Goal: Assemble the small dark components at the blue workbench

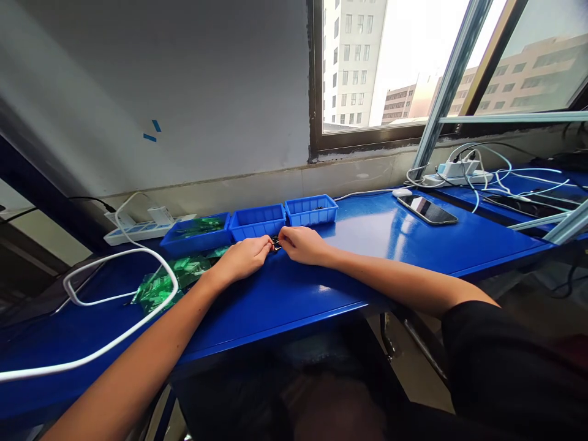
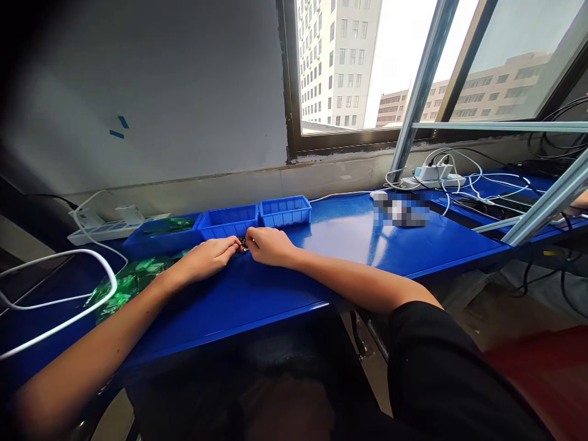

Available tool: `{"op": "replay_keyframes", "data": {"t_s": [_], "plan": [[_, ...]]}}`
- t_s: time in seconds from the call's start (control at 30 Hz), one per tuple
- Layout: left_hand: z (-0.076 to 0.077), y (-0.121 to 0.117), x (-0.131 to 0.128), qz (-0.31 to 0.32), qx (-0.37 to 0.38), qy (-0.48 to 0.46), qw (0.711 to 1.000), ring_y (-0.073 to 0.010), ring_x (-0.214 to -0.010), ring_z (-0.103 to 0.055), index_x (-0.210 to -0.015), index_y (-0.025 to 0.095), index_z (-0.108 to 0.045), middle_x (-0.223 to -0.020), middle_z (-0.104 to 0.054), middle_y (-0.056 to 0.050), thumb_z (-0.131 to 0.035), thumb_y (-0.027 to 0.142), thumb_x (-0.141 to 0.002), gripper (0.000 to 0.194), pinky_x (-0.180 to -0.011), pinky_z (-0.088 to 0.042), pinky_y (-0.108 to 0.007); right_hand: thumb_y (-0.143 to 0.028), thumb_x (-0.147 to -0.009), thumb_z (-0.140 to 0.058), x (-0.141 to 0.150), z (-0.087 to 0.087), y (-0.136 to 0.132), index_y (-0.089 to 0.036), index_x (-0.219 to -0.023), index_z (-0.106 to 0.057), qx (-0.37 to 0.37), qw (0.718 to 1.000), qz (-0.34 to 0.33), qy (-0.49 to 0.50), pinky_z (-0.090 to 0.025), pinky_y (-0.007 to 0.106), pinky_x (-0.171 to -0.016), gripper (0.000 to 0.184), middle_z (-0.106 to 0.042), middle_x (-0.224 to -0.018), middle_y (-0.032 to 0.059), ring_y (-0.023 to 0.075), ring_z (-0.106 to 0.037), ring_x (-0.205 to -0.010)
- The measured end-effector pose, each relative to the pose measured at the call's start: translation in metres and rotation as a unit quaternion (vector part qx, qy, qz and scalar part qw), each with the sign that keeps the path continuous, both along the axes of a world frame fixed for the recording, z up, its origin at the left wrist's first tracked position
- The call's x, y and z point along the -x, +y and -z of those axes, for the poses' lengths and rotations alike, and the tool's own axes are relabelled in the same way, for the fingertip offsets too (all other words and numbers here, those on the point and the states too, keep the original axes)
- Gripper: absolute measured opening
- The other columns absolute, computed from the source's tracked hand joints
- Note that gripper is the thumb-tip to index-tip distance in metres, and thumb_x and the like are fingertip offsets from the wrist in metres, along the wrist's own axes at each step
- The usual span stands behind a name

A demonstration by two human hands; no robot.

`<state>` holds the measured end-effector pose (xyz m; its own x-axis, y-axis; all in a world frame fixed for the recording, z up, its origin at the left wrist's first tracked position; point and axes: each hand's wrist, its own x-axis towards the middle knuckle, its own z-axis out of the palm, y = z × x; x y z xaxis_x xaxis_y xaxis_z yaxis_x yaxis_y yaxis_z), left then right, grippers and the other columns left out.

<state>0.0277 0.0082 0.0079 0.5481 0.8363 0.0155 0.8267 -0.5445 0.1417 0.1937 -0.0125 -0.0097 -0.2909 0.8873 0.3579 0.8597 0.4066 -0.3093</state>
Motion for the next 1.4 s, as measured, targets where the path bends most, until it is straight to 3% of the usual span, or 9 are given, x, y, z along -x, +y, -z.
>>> {"op": "replay_keyframes", "data": {"t_s": [0.33,0.5,0.6,0.93,1.13,1.4], "plan": [[0.001,0.000,0.000,0.006,-0.003,-0.014,1.000,-0.0230,-0.091,-0.061,-0.093,0.023,-0.053,-0.098,-0.066,-0.005,-0.026,0.039,-0.088,0.031,-0.073,-0.043,-0.030,-0.021,-0.084,-0.042,-0.004,-0.008,0.001,-0.019,-0.084,-0.061,-0.015,1.000,0.022,0.004,-0.028,0.023,-0.056,0.019,-0.068,-0.087,0.0028,0.0147,-0.058,-0.076],[0.001,0.000,0.000,-0.008,-0.001,-0.005,1.000,-0.0236,-0.087,-0.063,-0.104,0.022,-0.051,-0.094,-0.067,-0.006,-0.029,0.040,-0.087,0.033,-0.071,-0.044,-0.031,-0.020,-0.083,-0.044,-0.014,-0.016,0.007,-0.016,-0.084,-0.063,-0.048,0.997,0.053,0.016,-0.027,0.023,-0.055,0.020,-0.067,-0.081,0.0037,0.0136,-0.057,-0.071],[0.002,0.002,0.001,0.018,0.002,-0.008,1.000,-0.0223,-0.092,-0.062,-0.111,0.024,-0.051,-0.102,-0.067,-0.004,-0.031,0.039,-0.086,0.035,-0.075,-0.044,-0.030,-0.020,-0.082,-0.046,-0.021,-0.017,0.013,-0.016,-0.086,-0.064,-0.056,0.996,0.068,0.022,-0.029,0.023,-0.057,0.019,-0.066,-0.078,0.0027,0.0132,-0.056,-0.070],[0.003,0.004,0.002,0.049,0.002,0.000,0.999,-0.0228,-0.092,-0.062,-0.107,0.023,-0.052,-0.103,-0.066,-0.005,-0.034,0.039,-0.084,0.034,-0.077,-0.045,-0.031,-0.024,-0.089,-0.043,-0.023,-0.014,0.031,-0.018,-0.097,-0.065,-0.120,0.984,0.123,0.052,-0.036,0.023,-0.066,0.024,-0.066,-0.090,0.0032,0.0140,-0.058,-0.082],[0.005,0.004,-0.002,0.005,-0.017,0.028,0.999,-0.0236,-0.093,-0.062,-0.111,0.022,-0.047,-0.102,-0.066,-0.007,-0.035,0.030,-0.082,0.033,-0.077,-0.046,-0.032,-0.028,-0.090,-0.043,-0.016,-0.011,0.033,-0.023,-0.101,-0.065,-0.085,0.988,0.125,0.012,-0.038,0.023,-0.068,0.026,-0.066,-0.099,0.0034,0.0161,-0.059,-0.090],[0.007,0.009,0.001,0.026,-0.014,0.015,0.999,-0.0216,-0.088,-0.062,-0.096,0.022,-0.051,-0.095,-0.066,-0.005,-0.036,0.030,-0.081,0.023,-0.072,-0.045,-0.029,-0.029,-0.088,-0.046,-0.019,-0.013,0.028,-0.020,-0.102,-0.063,-0.081,0.990,0.107,0.032,-0.035,0.022,-0.064,0.024,-0.066,-0.090,0.0027,0.0141,-0.058,-0.080]]}}
